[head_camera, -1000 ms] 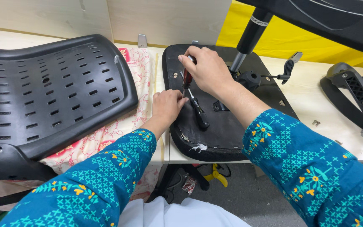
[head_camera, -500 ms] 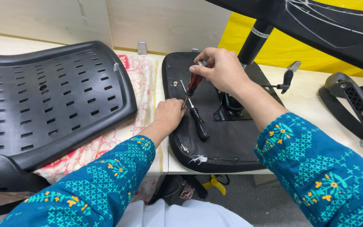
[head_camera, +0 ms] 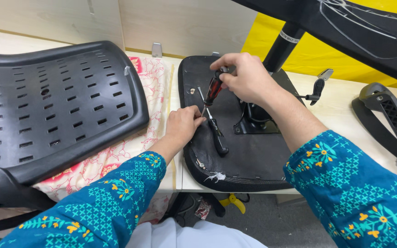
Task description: The person uses a screwdriver to tighten screws on the underside of an office chair seat. They work on multiple screw locations around the seat base, securing the seat to the chair mechanism.
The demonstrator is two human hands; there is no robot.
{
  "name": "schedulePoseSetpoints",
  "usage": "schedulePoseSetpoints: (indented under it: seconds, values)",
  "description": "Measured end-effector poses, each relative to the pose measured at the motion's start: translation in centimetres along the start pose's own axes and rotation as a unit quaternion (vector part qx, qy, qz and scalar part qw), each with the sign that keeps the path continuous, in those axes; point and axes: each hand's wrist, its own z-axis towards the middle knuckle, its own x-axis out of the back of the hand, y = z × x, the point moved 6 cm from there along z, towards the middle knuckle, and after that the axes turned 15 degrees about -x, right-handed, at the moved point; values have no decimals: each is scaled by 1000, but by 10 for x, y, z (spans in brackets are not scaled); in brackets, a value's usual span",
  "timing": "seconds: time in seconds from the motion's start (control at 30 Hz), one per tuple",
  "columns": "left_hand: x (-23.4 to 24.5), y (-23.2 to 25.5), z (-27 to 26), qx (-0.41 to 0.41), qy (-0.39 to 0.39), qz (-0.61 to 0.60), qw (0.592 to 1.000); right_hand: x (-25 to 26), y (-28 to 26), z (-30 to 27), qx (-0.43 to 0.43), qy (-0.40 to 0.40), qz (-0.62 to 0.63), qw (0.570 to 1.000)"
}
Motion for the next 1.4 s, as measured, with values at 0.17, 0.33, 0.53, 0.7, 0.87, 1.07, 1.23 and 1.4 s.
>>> schedulePoseSetpoints:
  seconds: [0.17,0.33,0.53,0.7,0.87,1.07,1.23,1.4]
  values:
    - [-4,-1,-1,28,-33,-30,999,5,17,2,-85,34,-29,995]
    - [-3,0,3,3,-74,0,997,4,20,-1,-133,84,-87,984]
    - [-5,-2,2,-33,-89,29,995,-6,11,-10,-152,-52,56,985]
    - [-3,3,2,-40,-80,34,995,3,0,-10,-72,8,-25,997]
    - [2,3,-2,48,-27,-19,998,5,12,-8,-69,76,-79,992]
    - [2,6,-5,56,-18,9,998,10,11,3,11,-10,-12,1000]
    - [3,4,-6,54,-22,16,998,10,3,4,-8,-42,-31,999]
    - [-6,6,-1,59,-75,41,995,10,13,-8,-161,-3,-38,986]
